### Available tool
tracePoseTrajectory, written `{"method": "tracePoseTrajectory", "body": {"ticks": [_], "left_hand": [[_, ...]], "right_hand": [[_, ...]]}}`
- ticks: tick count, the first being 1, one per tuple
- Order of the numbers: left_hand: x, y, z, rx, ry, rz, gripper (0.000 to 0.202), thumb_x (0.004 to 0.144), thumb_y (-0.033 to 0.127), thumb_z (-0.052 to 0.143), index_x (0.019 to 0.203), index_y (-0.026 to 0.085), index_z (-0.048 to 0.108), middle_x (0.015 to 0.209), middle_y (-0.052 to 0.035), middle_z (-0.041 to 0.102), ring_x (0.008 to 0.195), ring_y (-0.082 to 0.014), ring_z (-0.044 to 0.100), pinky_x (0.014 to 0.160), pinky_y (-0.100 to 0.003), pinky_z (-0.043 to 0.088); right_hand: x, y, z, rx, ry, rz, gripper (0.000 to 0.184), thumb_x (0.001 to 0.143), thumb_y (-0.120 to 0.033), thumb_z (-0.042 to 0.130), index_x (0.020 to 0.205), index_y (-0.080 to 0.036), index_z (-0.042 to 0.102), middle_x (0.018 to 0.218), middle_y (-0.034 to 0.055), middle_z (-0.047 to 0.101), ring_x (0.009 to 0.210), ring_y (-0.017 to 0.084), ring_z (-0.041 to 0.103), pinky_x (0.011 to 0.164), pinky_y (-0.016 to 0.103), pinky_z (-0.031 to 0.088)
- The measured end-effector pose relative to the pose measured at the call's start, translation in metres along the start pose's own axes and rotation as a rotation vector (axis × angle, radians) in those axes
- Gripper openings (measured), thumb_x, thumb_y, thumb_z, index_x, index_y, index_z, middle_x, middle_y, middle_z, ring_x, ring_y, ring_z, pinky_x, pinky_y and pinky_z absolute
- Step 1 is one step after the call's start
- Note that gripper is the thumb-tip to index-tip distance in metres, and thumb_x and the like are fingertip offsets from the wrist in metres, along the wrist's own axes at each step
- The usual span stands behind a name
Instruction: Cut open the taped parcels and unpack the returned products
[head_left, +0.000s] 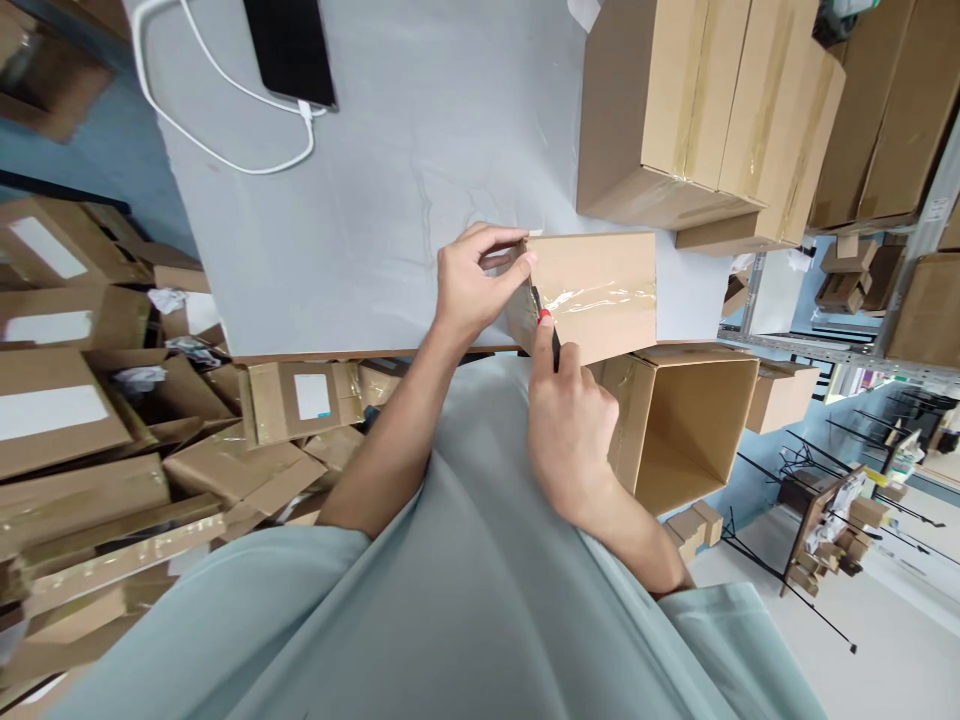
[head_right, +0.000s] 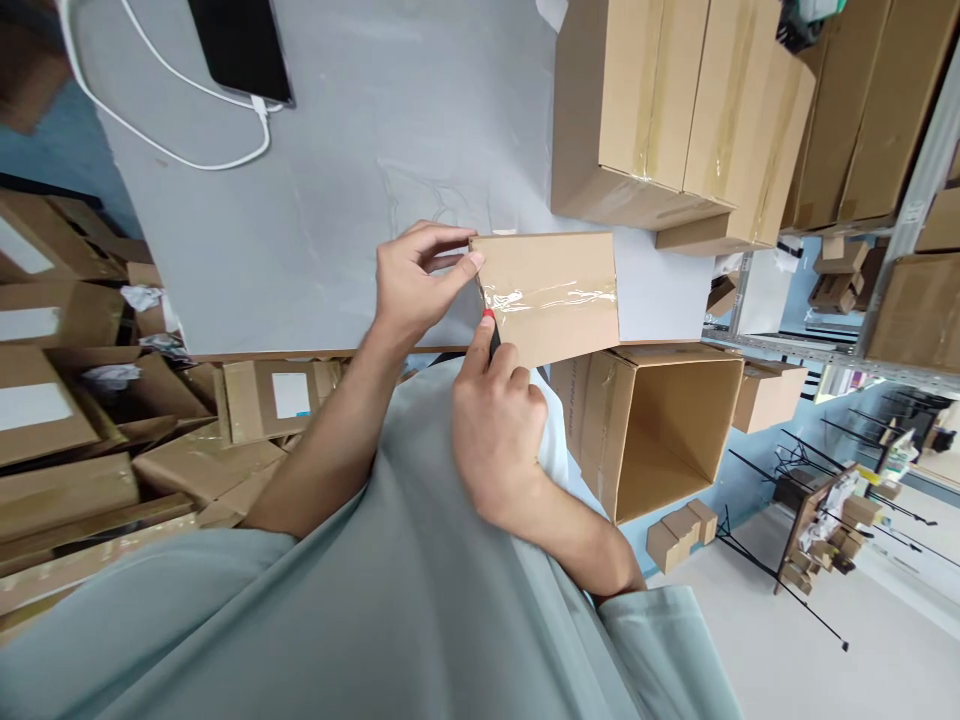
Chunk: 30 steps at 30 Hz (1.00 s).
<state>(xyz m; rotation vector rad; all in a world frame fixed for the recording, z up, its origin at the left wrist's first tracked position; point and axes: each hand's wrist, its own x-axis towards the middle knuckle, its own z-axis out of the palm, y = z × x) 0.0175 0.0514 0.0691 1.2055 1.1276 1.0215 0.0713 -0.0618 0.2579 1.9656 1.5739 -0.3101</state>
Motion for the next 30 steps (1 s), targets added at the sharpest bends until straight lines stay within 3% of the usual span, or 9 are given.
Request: {"method": "tracePoseTrajectory", "body": {"ticks": [3,7,9,12,16,20,22,25,30], "left_hand": [[-0.001,0.001,0.002,-0.019,0.016,0.012,0.027,0.094,0.04,0.082,0.118,0.026,0.082,0.122,-0.0064,0.078,0.122,-0.0272,0.077,0.111,-0.045,0.068],[-0.002,0.002,0.002,0.0,0.014,0.003,0.027,0.096,0.043,0.081,0.118,0.027,0.081,0.123,-0.0061,0.077,0.124,-0.0267,0.077,0.111,-0.043,0.068],[-0.001,0.002,0.0,0.019,0.006,-0.004,0.029,0.097,0.044,0.081,0.121,0.027,0.08,0.125,-0.0061,0.077,0.125,-0.0262,0.076,0.11,-0.041,0.068],[0.001,0.004,-0.003,0.044,-0.016,0.01,0.03,0.098,0.043,0.08,0.122,0.026,0.081,0.125,-0.0062,0.078,0.123,-0.0262,0.077,0.109,-0.041,0.069],[0.0,0.011,-0.006,0.144,-0.017,0.035,0.029,0.1,0.038,0.076,0.127,0.028,0.081,0.126,-0.0053,0.08,0.123,-0.0262,0.078,0.11,-0.043,0.068],[0.0,0.033,-0.002,0.382,-0.004,0.116,0.033,0.1,0.031,0.075,0.132,0.033,0.078,0.134,-0.004,0.079,0.133,-0.0301,0.073,0.123,-0.05,0.06],[0.003,0.05,0.009,0.459,-0.042,0.186,0.038,0.099,0.028,0.075,0.136,0.038,0.076,0.141,-0.0025,0.076,0.141,-0.0319,0.069,0.13,-0.052,0.054],[0.008,0.071,0.041,0.523,-0.174,0.266,0.044,0.101,0.027,0.073,0.143,0.041,0.072,0.151,-0.0017,0.071,0.15,-0.0334,0.063,0.136,-0.056,0.047],[0.009,0.072,0.106,0.626,-0.33,0.309,0.038,0.105,0.032,0.069,0.142,0.034,0.071,0.158,-0.0062,0.068,0.163,-0.0379,0.05,0.141,-0.066,0.032]], "right_hand": [[-0.012,0.002,0.009,-0.018,-0.074,-0.027,0.066,0.106,-0.004,0.053,0.17,-0.018,0.057,0.107,0.0123,0.077,0.079,0.019,0.079,0.062,0.026,0.063],[-0.033,0.013,0.016,-0.032,-0.073,-0.056,0.07,0.104,-0.003,0.055,0.171,-0.02,0.055,0.109,0.0113,0.078,0.079,0.018,0.079,0.062,0.025,0.061],[-0.046,0.025,0.016,-0.014,-0.022,-0.053,0.069,0.103,-0.003,0.057,0.169,-0.025,0.059,0.105,0.0082,0.079,0.071,0.016,0.076,0.056,0.024,0.055],[-0.055,0.056,0.023,0.109,0.173,-0.003,0.058,0.11,-0.016,0.059,0.166,-0.029,0.063,0.101,0.0043,0.081,0.068,0.014,0.073,0.055,0.022,0.048],[-0.027,0.115,0.054,0.387,0.422,0.237,0.054,0.113,-0.042,0.056,0.163,-0.023,0.066,0.111,0.0087,0.086,0.086,0.022,0.081,0.07,0.027,0.059],[0.015,0.163,0.087,0.641,0.496,0.441,0.057,0.105,-0.048,0.062,0.153,-0.02,0.074,0.129,0.0138,0.087,0.105,0.032,0.084,0.093,0.044,0.067],[0.027,0.176,0.097,0.768,0.499,0.454,0.055,0.104,-0.047,0.063,0.151,-0.023,0.075,0.134,0.0114,0.086,0.109,0.032,0.084,0.099,0.046,0.066],[0.036,0.185,0.107,0.94,0.522,0.412,0.055,0.104,-0.047,0.064,0.153,-0.025,0.075,0.142,0.0101,0.083,0.12,0.031,0.083,0.107,0.046,0.065],[0.045,0.193,0.126,1.152,0.368,0.32,0.063,0.11,-0.049,0.057,0.168,-0.024,0.061,0.135,0.0094,0.086,0.103,0.028,0.087,0.093,0.041,0.069]]}}
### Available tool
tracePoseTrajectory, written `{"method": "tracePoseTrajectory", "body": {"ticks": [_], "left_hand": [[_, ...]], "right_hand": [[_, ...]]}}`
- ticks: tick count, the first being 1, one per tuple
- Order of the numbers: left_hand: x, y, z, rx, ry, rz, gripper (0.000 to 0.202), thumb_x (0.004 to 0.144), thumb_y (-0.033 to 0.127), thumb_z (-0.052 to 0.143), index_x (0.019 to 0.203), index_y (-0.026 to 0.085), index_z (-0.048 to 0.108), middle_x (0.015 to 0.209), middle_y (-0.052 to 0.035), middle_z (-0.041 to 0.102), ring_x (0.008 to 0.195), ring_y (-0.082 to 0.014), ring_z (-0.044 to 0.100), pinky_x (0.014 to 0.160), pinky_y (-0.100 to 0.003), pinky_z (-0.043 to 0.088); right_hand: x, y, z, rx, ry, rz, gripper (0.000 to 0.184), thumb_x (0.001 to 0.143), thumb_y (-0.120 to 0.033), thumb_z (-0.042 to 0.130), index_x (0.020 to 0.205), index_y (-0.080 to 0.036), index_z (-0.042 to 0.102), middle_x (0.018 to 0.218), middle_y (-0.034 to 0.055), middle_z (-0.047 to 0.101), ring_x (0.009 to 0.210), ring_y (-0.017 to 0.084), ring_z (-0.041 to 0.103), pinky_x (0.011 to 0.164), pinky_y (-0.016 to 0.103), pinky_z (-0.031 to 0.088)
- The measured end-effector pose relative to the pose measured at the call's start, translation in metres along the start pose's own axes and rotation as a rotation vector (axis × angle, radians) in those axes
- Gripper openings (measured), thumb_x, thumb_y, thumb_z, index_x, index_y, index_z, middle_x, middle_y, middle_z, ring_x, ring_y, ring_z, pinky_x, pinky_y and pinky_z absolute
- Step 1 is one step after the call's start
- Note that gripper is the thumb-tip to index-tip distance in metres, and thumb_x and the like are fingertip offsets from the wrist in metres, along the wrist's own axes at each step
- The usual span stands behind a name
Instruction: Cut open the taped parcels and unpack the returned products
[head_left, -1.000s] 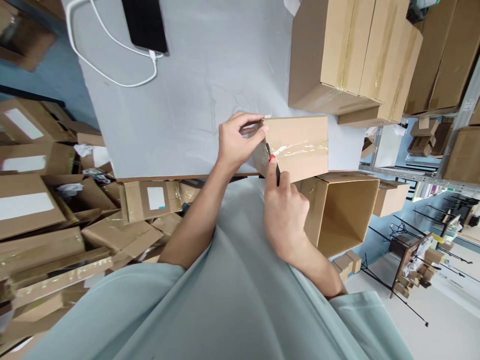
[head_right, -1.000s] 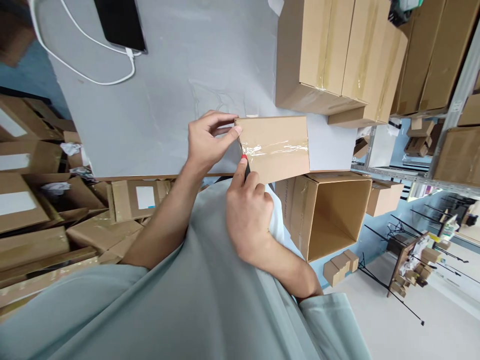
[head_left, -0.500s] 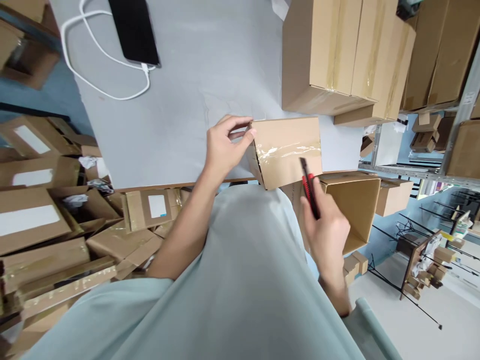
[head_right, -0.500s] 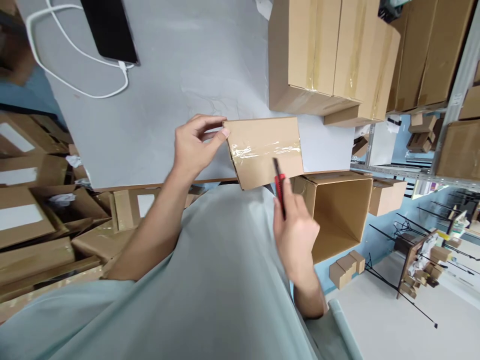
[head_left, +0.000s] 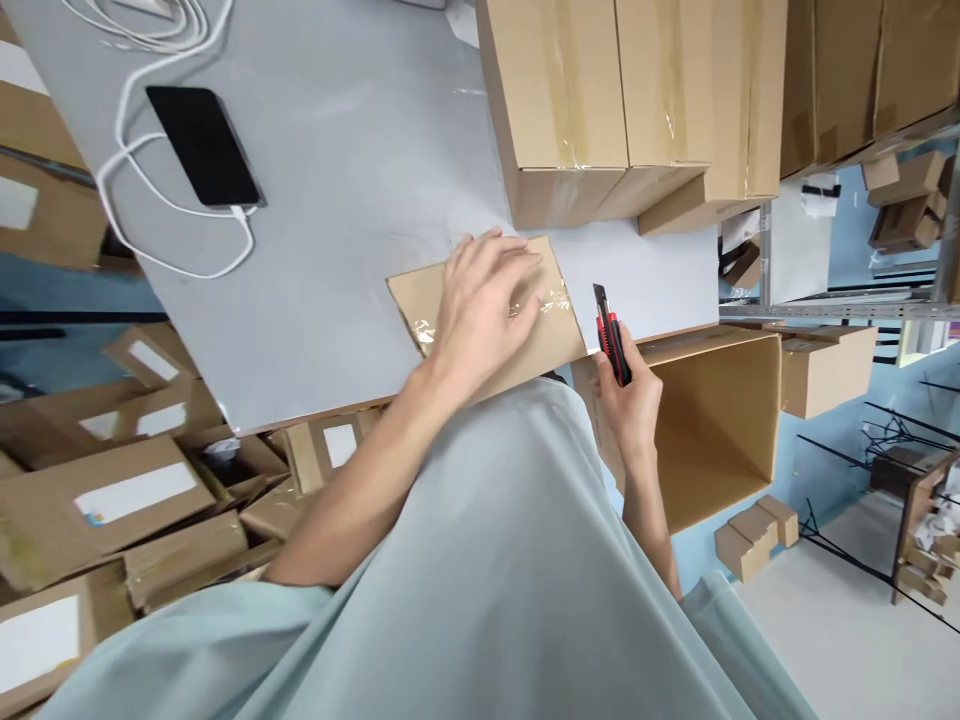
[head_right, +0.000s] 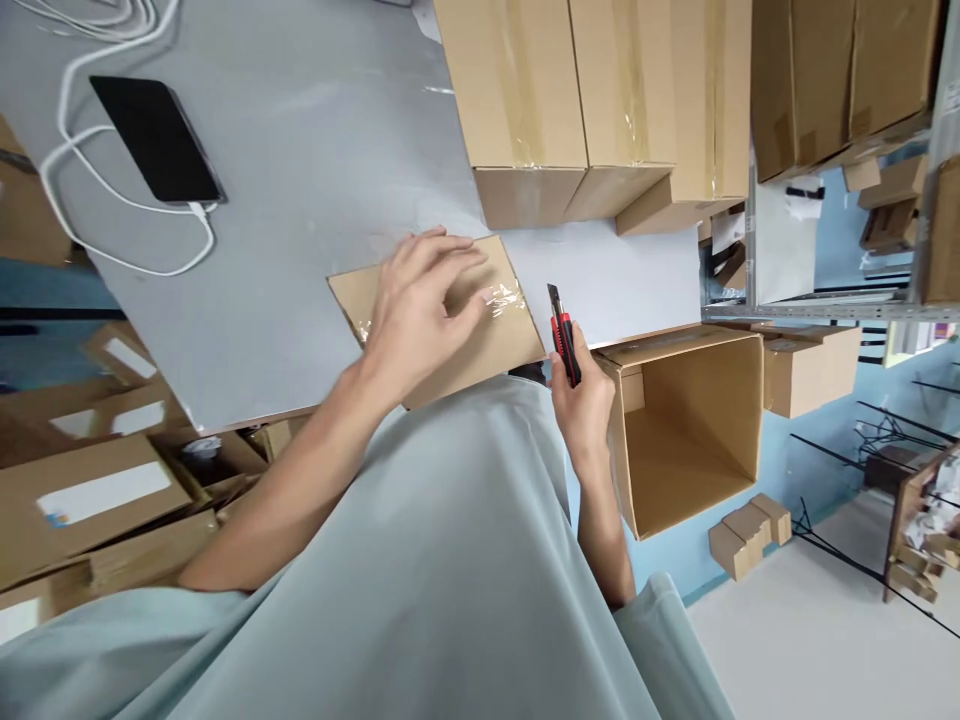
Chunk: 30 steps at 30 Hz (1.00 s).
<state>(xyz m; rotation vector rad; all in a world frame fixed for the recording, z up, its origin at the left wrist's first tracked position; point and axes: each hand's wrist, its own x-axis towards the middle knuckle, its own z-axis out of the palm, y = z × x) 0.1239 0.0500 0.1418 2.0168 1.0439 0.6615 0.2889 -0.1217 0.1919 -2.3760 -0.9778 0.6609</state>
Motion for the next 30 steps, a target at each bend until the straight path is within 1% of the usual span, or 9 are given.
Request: {"method": "tracePoseTrajectory", "body": {"ticks": [3,6,11,13,15,19,23,28,30], "left_hand": [[0.003,0.0,0.022,0.025,-0.001,-0.021,0.031,0.107,0.036,0.067,0.137,0.033,0.073,0.165,-0.0072,0.062,0.167,-0.0386,0.045,0.143,-0.069,0.024],[0.002,-0.006,0.029,0.042,0.011,-0.042,0.027,0.108,0.039,0.067,0.134,0.034,0.074,0.167,-0.0066,0.06,0.166,-0.0374,0.047,0.144,-0.07,0.022],[0.002,-0.01,0.027,0.069,0.019,-0.064,0.025,0.107,0.043,0.071,0.131,0.037,0.076,0.166,-0.0045,0.061,0.162,-0.0375,0.052,0.142,-0.069,0.028],[0.002,-0.01,0.026,0.073,0.024,-0.064,0.025,0.106,0.044,0.072,0.13,0.037,0.076,0.166,-0.0041,0.062,0.161,-0.0381,0.052,0.141,-0.07,0.029],[0.001,-0.009,0.027,0.073,0.029,-0.069,0.026,0.106,0.045,0.072,0.13,0.037,0.077,0.165,-0.0044,0.063,0.161,-0.0386,0.052,0.141,-0.072,0.029],[0.001,-0.009,0.029,0.061,0.038,-0.088,0.026,0.106,0.046,0.072,0.13,0.038,0.077,0.163,-0.0038,0.064,0.161,-0.038,0.052,0.141,-0.072,0.027],[0.001,-0.009,0.03,0.047,0.04,-0.089,0.023,0.105,0.044,0.072,0.127,0.038,0.078,0.164,-0.0028,0.063,0.163,-0.0386,0.05,0.142,-0.072,0.026],[0.0,-0.01,0.029,0.035,0.036,-0.089,0.024,0.106,0.046,0.071,0.127,0.037,0.078,0.165,-0.0028,0.062,0.164,-0.0387,0.049,0.142,-0.071,0.026],[0.0,-0.01,0.029,0.031,0.034,-0.088,0.024,0.106,0.045,0.07,0.128,0.038,0.078,0.166,-0.0028,0.061,0.164,-0.0381,0.049,0.143,-0.07,0.025]], "right_hand": [[0.006,0.008,-0.001,-0.01,-0.088,-0.053,0.062,0.113,-0.047,0.053,0.171,-0.023,0.057,0.144,0.0118,0.082,0.112,0.029,0.085,0.094,0.039,0.068],[0.013,0.01,-0.003,-0.045,-0.153,-0.135,0.059,0.116,-0.044,0.05,0.171,-0.024,0.056,0.144,0.012,0.082,0.113,0.029,0.084,0.093,0.038,0.067],[0.031,0.008,-0.002,-0.208,-0.223,-0.267,0.056,0.118,-0.035,0.046,0.173,-0.024,0.054,0.119,0.011,0.085,0.087,0.025,0.079,0.079,0.031,0.06],[0.037,0.007,-0.002,-0.279,-0.246,-0.305,0.056,0.119,-0.034,0.044,0.173,-0.024,0.053,0.11,0.009,0.083,0.082,0.023,0.076,0.076,0.029,0.057],[0.042,0.003,-0.002,-0.327,-0.271,-0.327,0.055,0.12,-0.032,0.043,0.174,-0.025,0.053,0.105,0.0076,0.081,0.08,0.021,0.074,0.073,0.028,0.054],[0.042,-0.009,-0.004,-0.39,-0.302,-0.313,0.056,0.12,-0.028,0.045,0.175,-0.027,0.051,0.105,0.0066,0.079,0.078,0.02,0.072,0.07,0.027,0.051],[0.034,-0.02,-0.001,-0.445,-0.3,-0.271,0.059,0.12,-0.025,0.044,0.179,-0.027,0.045,0.106,0.0076,0.08,0.08,0.021,0.073,0.07,0.027,0.05],[0.024,-0.025,0.006,-0.505,-0.288,-0.214,0.064,0.119,-0.023,0.044,0.182,-0.028,0.037,0.114,0.0096,0.081,0.082,0.021,0.074,0.071,0.028,0.051],[0.021,-0.026,0.006,-0.539,-0.291,-0.201,0.065,0.119,-0.023,0.045,0.183,-0.029,0.035,0.113,0.0093,0.08,0.082,0.02,0.073,0.072,0.027,0.052]]}}
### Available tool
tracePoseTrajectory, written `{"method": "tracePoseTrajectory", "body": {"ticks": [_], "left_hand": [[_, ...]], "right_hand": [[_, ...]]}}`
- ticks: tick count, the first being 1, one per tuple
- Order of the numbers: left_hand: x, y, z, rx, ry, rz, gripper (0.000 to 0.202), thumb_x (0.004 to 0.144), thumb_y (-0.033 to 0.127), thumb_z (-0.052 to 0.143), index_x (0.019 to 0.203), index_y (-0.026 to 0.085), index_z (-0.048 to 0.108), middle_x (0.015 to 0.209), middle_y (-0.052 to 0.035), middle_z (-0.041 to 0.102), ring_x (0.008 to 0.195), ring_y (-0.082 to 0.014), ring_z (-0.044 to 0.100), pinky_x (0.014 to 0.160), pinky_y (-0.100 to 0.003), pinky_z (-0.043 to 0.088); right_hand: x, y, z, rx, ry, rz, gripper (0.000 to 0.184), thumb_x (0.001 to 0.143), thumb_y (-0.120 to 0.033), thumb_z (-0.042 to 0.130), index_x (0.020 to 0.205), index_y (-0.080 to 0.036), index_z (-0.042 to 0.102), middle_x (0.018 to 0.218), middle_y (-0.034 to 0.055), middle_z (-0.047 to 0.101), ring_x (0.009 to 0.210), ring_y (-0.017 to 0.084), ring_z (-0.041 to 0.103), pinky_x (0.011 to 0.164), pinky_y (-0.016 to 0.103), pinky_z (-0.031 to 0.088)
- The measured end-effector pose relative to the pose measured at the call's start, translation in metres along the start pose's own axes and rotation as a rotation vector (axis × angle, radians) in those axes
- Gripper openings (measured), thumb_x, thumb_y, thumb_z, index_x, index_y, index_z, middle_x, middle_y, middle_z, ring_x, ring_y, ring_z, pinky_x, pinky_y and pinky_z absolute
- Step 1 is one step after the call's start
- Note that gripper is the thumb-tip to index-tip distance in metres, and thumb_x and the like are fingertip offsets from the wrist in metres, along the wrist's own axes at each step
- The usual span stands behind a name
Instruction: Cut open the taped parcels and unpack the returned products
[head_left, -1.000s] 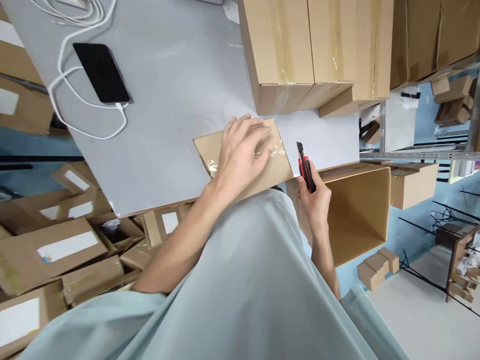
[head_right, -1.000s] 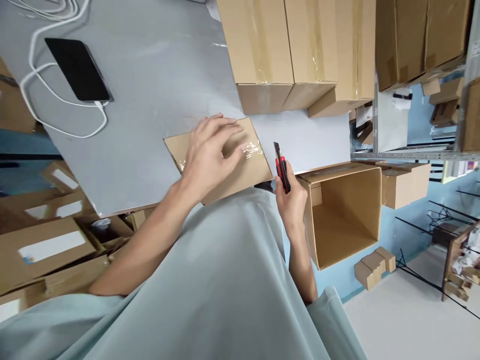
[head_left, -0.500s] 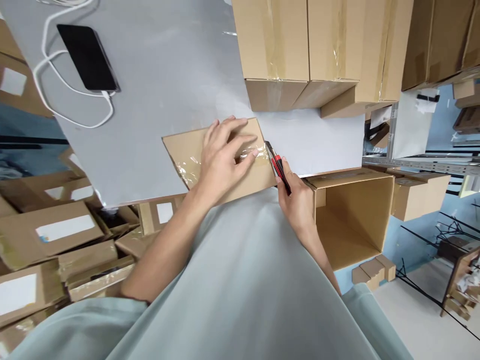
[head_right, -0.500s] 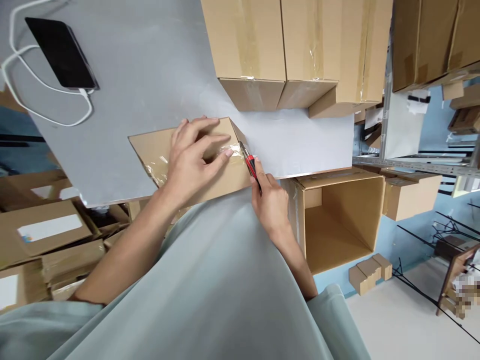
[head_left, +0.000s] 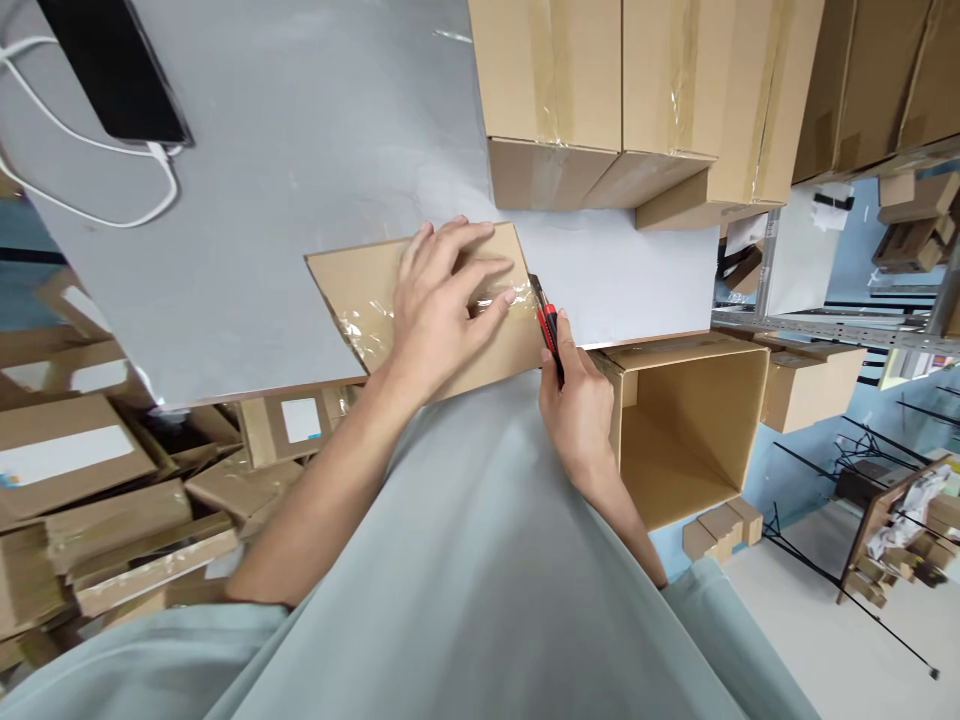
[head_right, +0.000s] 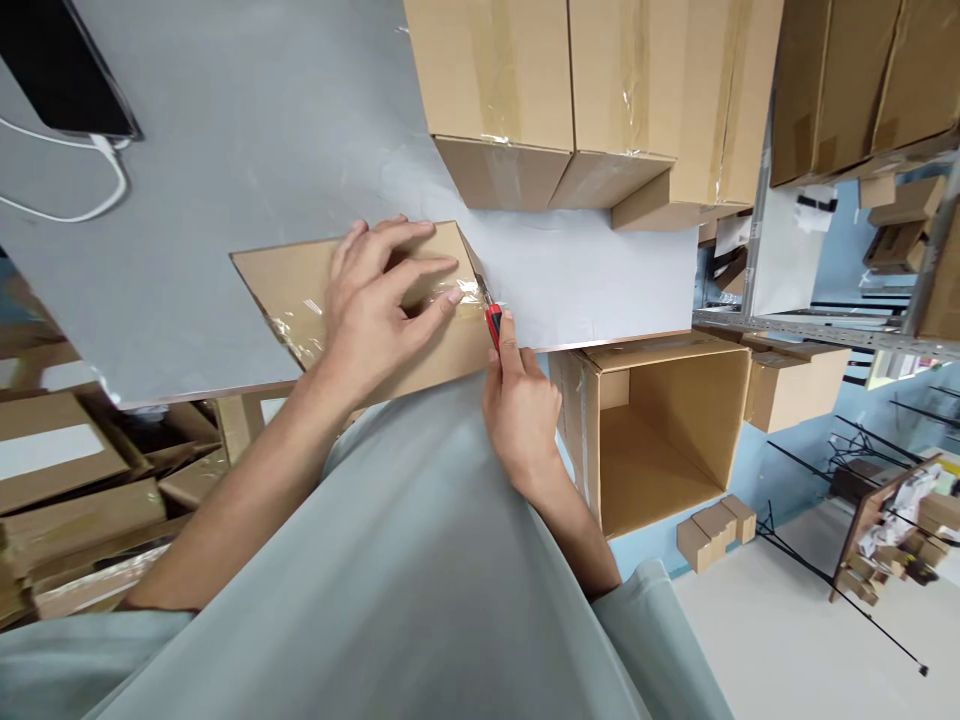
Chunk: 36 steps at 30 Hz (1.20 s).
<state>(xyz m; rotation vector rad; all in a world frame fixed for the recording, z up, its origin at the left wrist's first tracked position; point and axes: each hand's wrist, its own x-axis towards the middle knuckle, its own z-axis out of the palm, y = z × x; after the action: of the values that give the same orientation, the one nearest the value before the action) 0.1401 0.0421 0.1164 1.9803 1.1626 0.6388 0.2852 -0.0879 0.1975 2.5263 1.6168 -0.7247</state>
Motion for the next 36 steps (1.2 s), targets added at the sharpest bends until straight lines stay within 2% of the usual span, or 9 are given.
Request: {"method": "tracePoseTrajectory", "body": {"ticks": [11,16,19,22,25,27,29,32,36], "left_hand": [[-0.001,0.0,0.002,-0.053,-0.018,-0.012,0.027,0.108,0.051,0.067,0.129,0.038,0.077,0.168,-0.0015,0.061,0.167,-0.0384,0.045,0.144,-0.071,0.022],[-0.003,-0.001,0.004,0.0,-0.023,-0.012,0.036,0.111,0.061,0.057,0.129,0.036,0.075,0.172,0.0037,0.058,0.169,-0.0342,0.044,0.147,-0.066,0.017],[-0.003,0.002,0.004,0.005,-0.015,-0.018,0.039,0.112,0.063,0.055,0.126,0.033,0.076,0.17,0.002,0.06,0.169,-0.035,0.043,0.147,-0.065,0.016],[-0.002,0.003,0.002,-0.01,-0.019,-0.011,0.035,0.112,0.059,0.06,0.128,0.034,0.076,0.17,-0.0026,0.061,0.17,-0.0372,0.043,0.145,-0.069,0.02],[-0.01,0.003,-0.005,0.006,-0.004,-0.027,0.033,0.111,0.056,0.065,0.137,0.037,0.073,0.168,-0.0049,0.062,0.17,-0.0384,0.042,0.144,-0.072,0.02],[-0.023,0.004,-0.013,0.058,0.062,-0.074,0.039,0.109,0.055,0.068,0.146,0.042,0.069,0.172,-0.0042,0.059,0.173,-0.0391,0.037,0.145,-0.073,0.014],[-0.043,0.005,-0.022,0.135,0.164,-0.153,0.056,0.107,0.056,0.072,0.161,0.045,0.059,0.182,-0.005,0.046,0.178,-0.0401,0.024,0.145,-0.073,0.008],[-0.074,-0.001,-0.027,0.231,0.262,-0.282,0.087,0.105,0.063,0.072,0.179,0.038,0.035,0.193,-0.0128,0.02,0.181,-0.0425,0.002,0.144,-0.075,0.005],[-0.1,-0.033,-0.031,0.2,0.239,-0.391,0.102,0.103,0.077,0.064,0.184,0.028,0.024,0.193,-0.0209,0.013,0.18,-0.0457,0.004,0.142,-0.074,0.009]], "right_hand": [[0.008,-0.021,-0.011,-0.03,0.03,-0.01,0.071,0.112,-0.017,0.044,0.182,-0.026,0.034,0.103,0.0126,0.076,0.074,0.024,0.075,0.07,0.034,0.063],[-0.016,-0.02,-0.019,-0.12,-0.1,0.054,0.071,0.108,-0.011,0.048,0.178,-0.021,0.043,0.098,0.0145,0.078,0.072,0.027,0.075,0.068,0.038,0.064],[-0.032,-0.015,-0.021,-0.171,-0.151,0.075,0.07,0.107,-0.005,0.043,0.176,-0.016,0.047,0.094,0.0148,0.078,0.073,0.029,0.075,0.066,0.04,0.063],[-0.045,-0.007,-0.029,-0.108,-0.108,0.064,0.065,0.111,-0.014,0.045,0.175,-0.021,0.05,0.091,0.012,0.078,0.068,0.028,0.073,0.065,0.038,0.06],[-0.048,0.011,-0.042,0.071,0.037,0.04,0.06,0.114,-0.032,0.05,0.173,-0.026,0.052,0.096,0.011,0.08,0.068,0.027,0.072,0.065,0.038,0.058],[-0.032,0.03,-0.041,0.22,0.146,0.077,0.055,0.112,-0.046,0.054,0.162,-0.024,0.063,0.101,0.0113,0.081,0.075,0.028,0.073,0.069,0.037,0.057],[0.002,0.054,-0.025,0.364,0.198,0.154,0.046,0.107,-0.058,0.062,0.13,-0.021,0.076,0.094,0.0086,0.079,0.078,0.026,0.07,0.072,0.036,0.055],[0.073,0.087,0.023,0.584,0.148,0.236,0.036,0.095,-0.056,0.075,0.085,-0.023,0.065,0.074,-0.0006,0.067,0.072,0.019,0.057,0.071,0.03,0.048],[0.147,0.108,0.084,0.818,-0.058,0.293,0.041,0.088,-0.053,0.081,0.073,-0.027,0.053,0.064,-0.0059,0.056,0.071,0.016,0.054,0.07,0.029,0.046]]}}
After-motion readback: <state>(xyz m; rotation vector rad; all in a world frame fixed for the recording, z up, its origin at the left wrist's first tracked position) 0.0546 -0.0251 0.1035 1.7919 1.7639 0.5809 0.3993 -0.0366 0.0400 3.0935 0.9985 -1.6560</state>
